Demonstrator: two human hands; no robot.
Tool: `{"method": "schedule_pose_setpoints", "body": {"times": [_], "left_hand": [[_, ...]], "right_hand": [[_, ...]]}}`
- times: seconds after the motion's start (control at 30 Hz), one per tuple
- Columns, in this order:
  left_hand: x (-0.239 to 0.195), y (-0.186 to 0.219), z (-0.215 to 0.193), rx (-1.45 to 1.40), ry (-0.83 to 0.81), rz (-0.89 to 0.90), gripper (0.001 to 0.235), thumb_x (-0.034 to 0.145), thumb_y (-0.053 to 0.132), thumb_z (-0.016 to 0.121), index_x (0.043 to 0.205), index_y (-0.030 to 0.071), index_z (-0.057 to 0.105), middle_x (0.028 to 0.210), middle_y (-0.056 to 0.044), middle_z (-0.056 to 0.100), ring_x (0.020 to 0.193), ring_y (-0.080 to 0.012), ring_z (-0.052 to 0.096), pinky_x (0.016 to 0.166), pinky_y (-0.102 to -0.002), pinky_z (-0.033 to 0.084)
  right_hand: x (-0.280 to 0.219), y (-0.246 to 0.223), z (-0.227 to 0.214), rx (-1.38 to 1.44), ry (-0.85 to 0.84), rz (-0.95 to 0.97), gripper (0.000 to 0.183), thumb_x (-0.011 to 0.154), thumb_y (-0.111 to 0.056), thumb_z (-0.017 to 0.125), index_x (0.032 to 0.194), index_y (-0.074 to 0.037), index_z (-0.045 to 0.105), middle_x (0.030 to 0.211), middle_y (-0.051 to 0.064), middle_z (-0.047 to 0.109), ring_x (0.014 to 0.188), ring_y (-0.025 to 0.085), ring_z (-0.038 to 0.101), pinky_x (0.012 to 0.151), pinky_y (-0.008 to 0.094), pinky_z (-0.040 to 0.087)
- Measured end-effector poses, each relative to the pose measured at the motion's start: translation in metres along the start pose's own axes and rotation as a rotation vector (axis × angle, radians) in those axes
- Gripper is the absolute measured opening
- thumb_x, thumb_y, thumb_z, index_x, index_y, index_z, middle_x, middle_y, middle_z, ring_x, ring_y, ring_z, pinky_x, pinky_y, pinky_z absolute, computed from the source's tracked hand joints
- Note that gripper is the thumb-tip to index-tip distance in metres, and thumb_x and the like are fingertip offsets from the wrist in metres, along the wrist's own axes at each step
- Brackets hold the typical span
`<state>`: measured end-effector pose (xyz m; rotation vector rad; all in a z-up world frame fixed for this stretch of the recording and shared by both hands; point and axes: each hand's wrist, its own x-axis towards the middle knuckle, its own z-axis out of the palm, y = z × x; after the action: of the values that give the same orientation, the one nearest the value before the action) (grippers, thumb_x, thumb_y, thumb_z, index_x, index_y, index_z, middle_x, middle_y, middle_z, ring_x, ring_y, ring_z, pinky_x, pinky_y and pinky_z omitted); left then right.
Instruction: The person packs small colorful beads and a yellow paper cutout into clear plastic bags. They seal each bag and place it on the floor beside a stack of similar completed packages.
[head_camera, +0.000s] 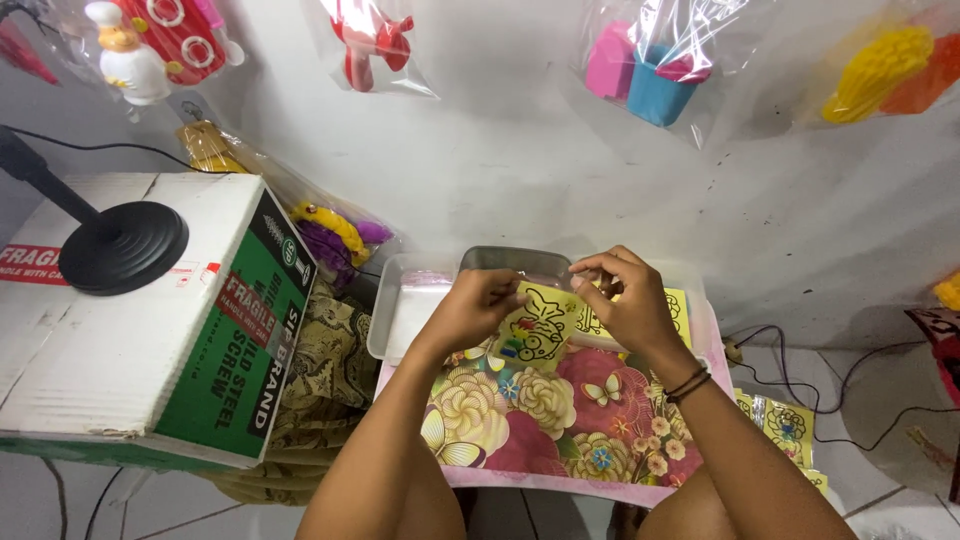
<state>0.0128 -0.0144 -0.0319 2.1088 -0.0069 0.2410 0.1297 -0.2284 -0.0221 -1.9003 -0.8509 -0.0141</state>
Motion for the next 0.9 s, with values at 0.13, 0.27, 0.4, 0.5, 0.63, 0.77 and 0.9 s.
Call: {"method": "schedule_pose_setpoints", "body": {"times": [0.13,0.27,0.4,0.5,0.63,0.77,0.9], "left_hand": [[0.001,0.001,-0.004,-0.090,-0.017,0.000,0.017,0.094,0.009,0.068,0.109,-0.001,0.069,0.068,-0.014,0.071,0.065,-0.0227,0.067,0.073,-0.038,0.055],[-0.009,0.031,-0.017,-0.084,-0.080,-0.033,0.029,0.095,0.008,0.065,0.124,0.005,0.064,0.068,-0.015,0.072,0.065,-0.0260,0.068,0.071,-0.039,0.054],[-0.009,0.032,-0.019,0.004,-0.105,-0.054,0.031,0.095,0.012,0.064,0.124,0.001,0.063,0.064,-0.014,0.071,0.065,-0.0289,0.069,0.070,-0.040,0.053],[-0.007,0.029,-0.022,-0.010,-0.125,-0.066,0.026,0.096,0.013,0.062,0.115,-0.004,0.067,0.071,-0.018,0.074,0.068,-0.0317,0.071,0.074,-0.042,0.054],[-0.004,0.018,-0.022,0.062,-0.090,-0.021,0.017,0.094,0.014,0.065,0.101,0.000,0.072,0.073,-0.018,0.075,0.067,-0.0298,0.075,0.072,-0.041,0.055],[-0.002,0.008,-0.019,0.036,-0.011,-0.046,0.012,0.093,0.014,0.067,0.094,0.004,0.074,0.067,-0.010,0.075,0.062,-0.0225,0.074,0.070,-0.034,0.057],[-0.003,0.009,-0.022,0.030,0.078,-0.028,0.013,0.093,0.016,0.068,0.090,0.006,0.075,0.061,-0.007,0.072,0.059,-0.0230,0.073,0.071,-0.033,0.056]], "right_hand": [[-0.003,0.007,-0.005,0.172,-0.143,0.091,0.020,0.086,-0.010,0.073,0.104,-0.003,0.078,0.082,0.012,0.068,0.078,0.019,0.064,0.066,0.033,0.057],[-0.002,0.004,-0.008,0.113,-0.221,0.112,0.011,0.089,-0.008,0.070,0.093,-0.004,0.079,0.065,0.013,0.071,0.064,0.017,0.064,0.061,0.033,0.054],[-0.001,-0.007,-0.011,0.024,-0.211,0.091,0.010,0.090,-0.008,0.069,0.089,-0.007,0.079,0.060,0.012,0.070,0.060,0.017,0.063,0.062,0.032,0.053],[0.000,-0.011,-0.014,-0.011,-0.216,0.061,0.012,0.091,-0.007,0.068,0.085,-0.007,0.078,0.057,0.012,0.070,0.057,0.018,0.065,0.064,0.033,0.054],[-0.001,-0.007,-0.013,0.016,-0.213,0.067,0.016,0.095,-0.008,0.065,0.086,-0.007,0.077,0.059,0.012,0.072,0.057,0.018,0.067,0.063,0.033,0.053],[-0.002,-0.001,-0.013,0.165,-0.187,0.125,0.025,0.104,-0.018,0.056,0.098,-0.007,0.078,0.065,0.012,0.074,0.063,0.018,0.068,0.068,0.033,0.052],[0.001,0.010,-0.008,0.322,-0.288,0.183,0.034,0.097,-0.017,0.062,0.124,0.002,0.068,0.083,0.017,0.073,0.076,0.023,0.071,0.078,0.041,0.059]]}}
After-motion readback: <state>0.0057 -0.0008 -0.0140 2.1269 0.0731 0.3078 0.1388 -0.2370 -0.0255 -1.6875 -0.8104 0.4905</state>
